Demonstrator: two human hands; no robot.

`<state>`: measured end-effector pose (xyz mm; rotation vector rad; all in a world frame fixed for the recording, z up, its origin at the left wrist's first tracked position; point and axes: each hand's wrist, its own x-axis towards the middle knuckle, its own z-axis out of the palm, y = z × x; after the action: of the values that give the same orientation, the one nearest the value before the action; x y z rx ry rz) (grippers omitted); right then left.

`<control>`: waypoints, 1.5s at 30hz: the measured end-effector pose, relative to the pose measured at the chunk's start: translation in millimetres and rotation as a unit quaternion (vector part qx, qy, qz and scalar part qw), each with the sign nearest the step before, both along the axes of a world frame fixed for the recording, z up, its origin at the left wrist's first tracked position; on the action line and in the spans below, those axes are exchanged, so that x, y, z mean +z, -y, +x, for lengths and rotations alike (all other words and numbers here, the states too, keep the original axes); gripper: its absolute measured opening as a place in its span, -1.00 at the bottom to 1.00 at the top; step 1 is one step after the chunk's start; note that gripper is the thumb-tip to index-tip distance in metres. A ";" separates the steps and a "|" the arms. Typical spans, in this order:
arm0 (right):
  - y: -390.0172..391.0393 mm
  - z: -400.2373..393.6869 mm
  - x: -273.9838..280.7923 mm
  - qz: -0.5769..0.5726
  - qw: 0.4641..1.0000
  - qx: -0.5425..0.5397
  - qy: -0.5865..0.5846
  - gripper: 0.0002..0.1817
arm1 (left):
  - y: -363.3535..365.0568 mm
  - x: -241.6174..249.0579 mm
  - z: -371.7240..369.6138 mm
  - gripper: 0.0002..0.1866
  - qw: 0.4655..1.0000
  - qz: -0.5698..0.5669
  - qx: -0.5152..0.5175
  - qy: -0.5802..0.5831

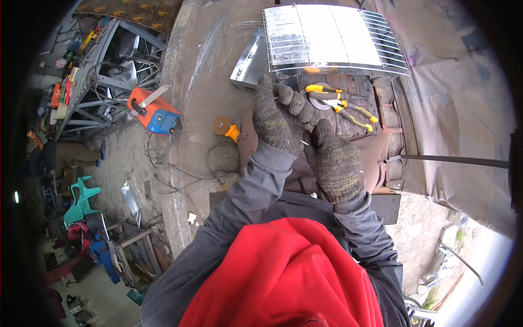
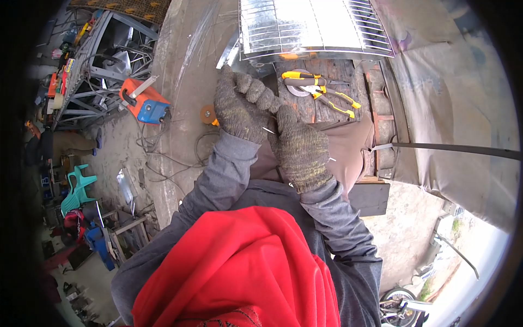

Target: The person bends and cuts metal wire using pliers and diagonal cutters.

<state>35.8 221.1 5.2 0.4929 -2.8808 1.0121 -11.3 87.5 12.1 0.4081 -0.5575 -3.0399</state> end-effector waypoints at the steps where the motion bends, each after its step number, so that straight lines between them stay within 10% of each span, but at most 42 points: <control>1: -0.1 0.6 -0.2 0.000 1.000 0.000 0.001 -0.80 | 0.4 -1.7 -0.3 -0.39 1.000 0.006 -0.015 -0.010; 13: -1.9 5.7 -22.6 -0.050 0.998 -0.004 0.032 -0.68 | -8.2 -3.0 -1.1 -0.38 0.998 -0.041 -0.022 0.039; 15: -8.3 2.6 -16.4 -0.142 0.982 -0.043 0.120 -0.68 | 0.1 -23.3 -2.3 -0.37 0.988 0.034 -0.104 -0.107; 17: -13.9 0.8 -15.2 -0.131 0.985 -0.048 0.103 -0.66 | -10.6 4.1 9.7 -0.29 0.995 0.009 -0.092 0.031; 22: -11.0 2.0 -10.6 -0.269 0.956 -0.058 0.105 -0.58 | -9.7 -27.1 24.0 -0.37 0.915 -0.291 -0.233 -0.156; 26: -6.5 5.8 7.5 -0.270 0.949 -0.020 0.163 -0.25 | 2.2 -15.5 26.7 -0.36 0.888 -0.305 -0.285 -0.193; 29: -10.4 3.3 -2.5 -0.314 0.933 0.022 0.177 -0.23 | 2.0 -21.0 26.3 -0.27 0.930 -0.109 -0.287 -0.204; 37: -18.3 6.0 13.2 -0.471 0.851 0.055 0.227 -0.36 | 12.0 15.6 18.4 -0.46 0.897 -0.343 -0.246 -0.133; 39: -34.4 5.3 12.4 -0.391 0.902 0.065 0.171 -0.32 | 12.5 17.2 13.8 -0.39 0.831 -0.507 -0.105 -0.203; 45: -62.8 -12.3 38.5 -0.377 0.907 -0.083 0.170 -0.69 | 19.8 41.8 12.0 -0.30 0.621 -0.752 -0.112 -0.192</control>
<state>23.5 283.9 43.8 0.0062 -2.3958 2.1810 0.8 67.6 53.9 -0.4172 -2.6388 -1.5316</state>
